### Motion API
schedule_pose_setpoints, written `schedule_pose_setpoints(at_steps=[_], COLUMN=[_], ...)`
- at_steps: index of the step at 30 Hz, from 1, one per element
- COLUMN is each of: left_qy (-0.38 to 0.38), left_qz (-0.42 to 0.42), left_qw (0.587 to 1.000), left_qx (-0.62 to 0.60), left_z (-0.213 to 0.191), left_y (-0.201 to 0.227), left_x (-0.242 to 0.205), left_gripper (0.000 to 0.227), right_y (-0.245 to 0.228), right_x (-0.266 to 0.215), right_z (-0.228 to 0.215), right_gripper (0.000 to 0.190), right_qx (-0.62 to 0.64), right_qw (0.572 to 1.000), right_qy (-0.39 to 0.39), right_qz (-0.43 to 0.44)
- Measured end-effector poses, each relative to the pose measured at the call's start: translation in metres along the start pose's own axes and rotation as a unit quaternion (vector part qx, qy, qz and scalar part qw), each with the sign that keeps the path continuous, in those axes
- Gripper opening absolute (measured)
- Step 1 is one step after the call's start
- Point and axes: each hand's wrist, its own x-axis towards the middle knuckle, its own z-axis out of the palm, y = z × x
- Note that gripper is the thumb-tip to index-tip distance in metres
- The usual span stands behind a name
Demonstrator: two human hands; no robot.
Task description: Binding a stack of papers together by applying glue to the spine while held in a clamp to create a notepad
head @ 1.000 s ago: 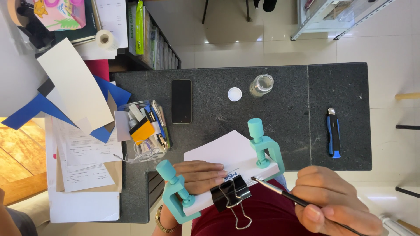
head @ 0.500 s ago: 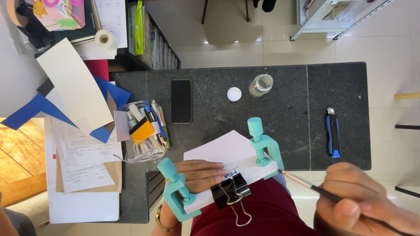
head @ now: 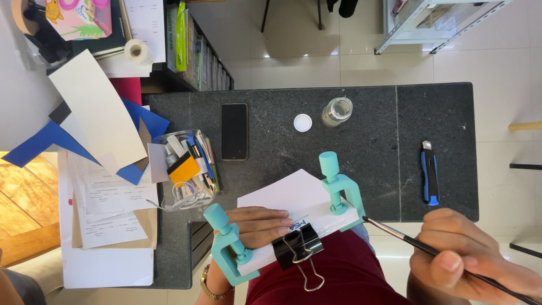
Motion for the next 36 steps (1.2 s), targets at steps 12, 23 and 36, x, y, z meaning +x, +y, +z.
schedule_pose_setpoints(at_steps=[12, 23, 36], left_qy=[0.032, 0.030, 0.097], left_qz=[-0.029, -0.014, -0.081], left_qw=[0.999, 0.999, 0.992], left_qx=[-0.012, 0.005, 0.027], left_z=[0.006, 0.003, 0.020], left_y=[0.004, 0.005, 0.013], left_x=[-0.003, 0.000, -0.042], left_gripper=[0.021, 0.018, 0.037], right_y=[-0.016, -0.002, 0.168], right_x=[0.003, -0.001, -0.030], right_z=[0.003, 0.009, 0.017], right_gripper=[0.026, 0.029, 0.011], right_qx=[0.033, 0.120, 0.121], right_qw=[0.999, 0.992, 0.983], right_qy=[0.011, -0.006, 0.045], right_qz=[0.016, -0.028, 0.127])
